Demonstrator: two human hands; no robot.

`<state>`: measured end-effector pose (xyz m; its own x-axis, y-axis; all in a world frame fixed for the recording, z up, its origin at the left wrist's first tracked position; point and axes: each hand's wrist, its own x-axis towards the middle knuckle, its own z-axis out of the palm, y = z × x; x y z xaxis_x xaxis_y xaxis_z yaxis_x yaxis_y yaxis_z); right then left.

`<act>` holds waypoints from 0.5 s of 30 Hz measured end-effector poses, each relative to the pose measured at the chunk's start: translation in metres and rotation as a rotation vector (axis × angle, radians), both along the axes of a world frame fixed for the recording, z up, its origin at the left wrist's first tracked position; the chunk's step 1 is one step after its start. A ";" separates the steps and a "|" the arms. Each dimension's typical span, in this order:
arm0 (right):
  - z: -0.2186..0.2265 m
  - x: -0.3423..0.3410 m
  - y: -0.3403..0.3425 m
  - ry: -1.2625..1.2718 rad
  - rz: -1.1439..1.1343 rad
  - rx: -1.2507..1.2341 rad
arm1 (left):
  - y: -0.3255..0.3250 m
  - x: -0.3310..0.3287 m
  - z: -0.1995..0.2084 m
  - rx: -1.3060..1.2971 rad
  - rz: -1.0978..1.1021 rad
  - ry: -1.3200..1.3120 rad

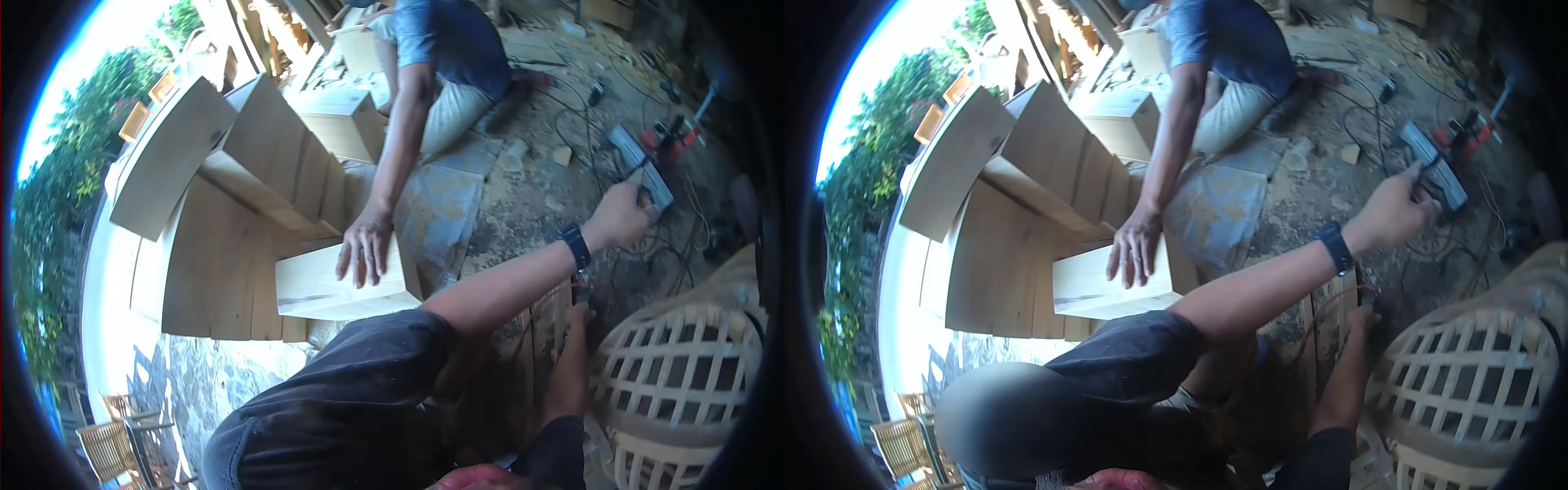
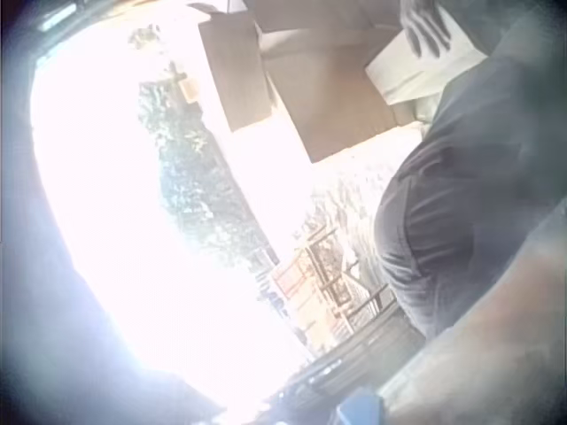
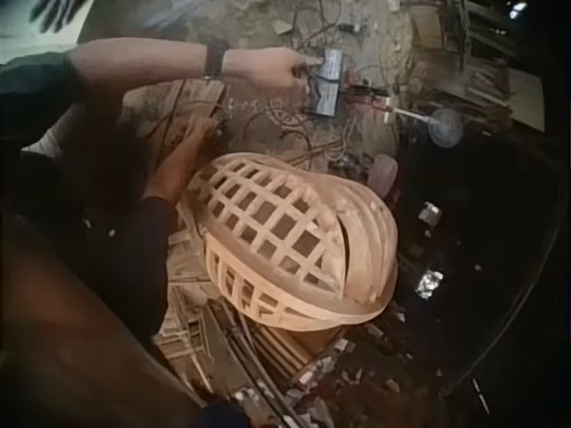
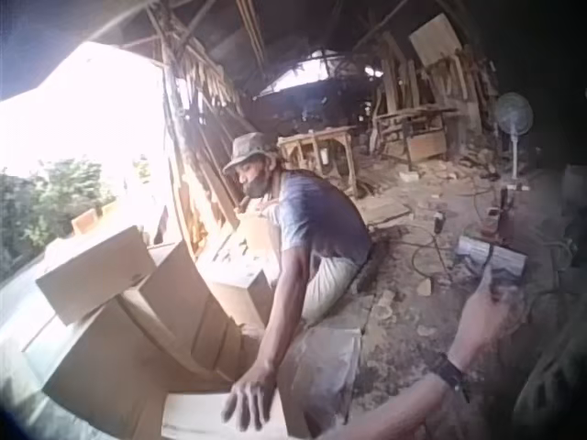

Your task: The person uses a power sander to smooth the surface of a large spherical wooden lattice structure.

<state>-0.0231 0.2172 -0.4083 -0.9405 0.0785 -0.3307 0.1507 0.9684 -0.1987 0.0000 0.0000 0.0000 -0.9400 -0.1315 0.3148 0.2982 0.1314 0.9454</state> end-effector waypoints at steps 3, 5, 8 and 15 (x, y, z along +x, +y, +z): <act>0.010 -0.004 -0.008 0.052 -0.140 -0.009 | 0.008 -0.027 -0.050 -0.096 0.130 -0.030; 0.009 -0.010 -0.012 0.078 -0.215 -0.026 | 0.010 -0.037 -0.081 -0.302 0.185 -0.080; 0.019 -0.025 -0.001 -0.003 -0.081 0.053 | 0.010 -0.048 -0.101 -0.329 0.131 -0.129; 0.034 -0.009 -0.025 0.064 -0.075 0.022 | 0.009 -0.046 -0.102 -0.471 0.177 -0.050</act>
<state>-0.0316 0.1920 -0.3743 -0.9507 0.1556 -0.2681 0.2104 0.9591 -0.1893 -0.0463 0.0091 -0.1018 -0.9317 -0.1451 0.3331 0.1881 0.5917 0.7839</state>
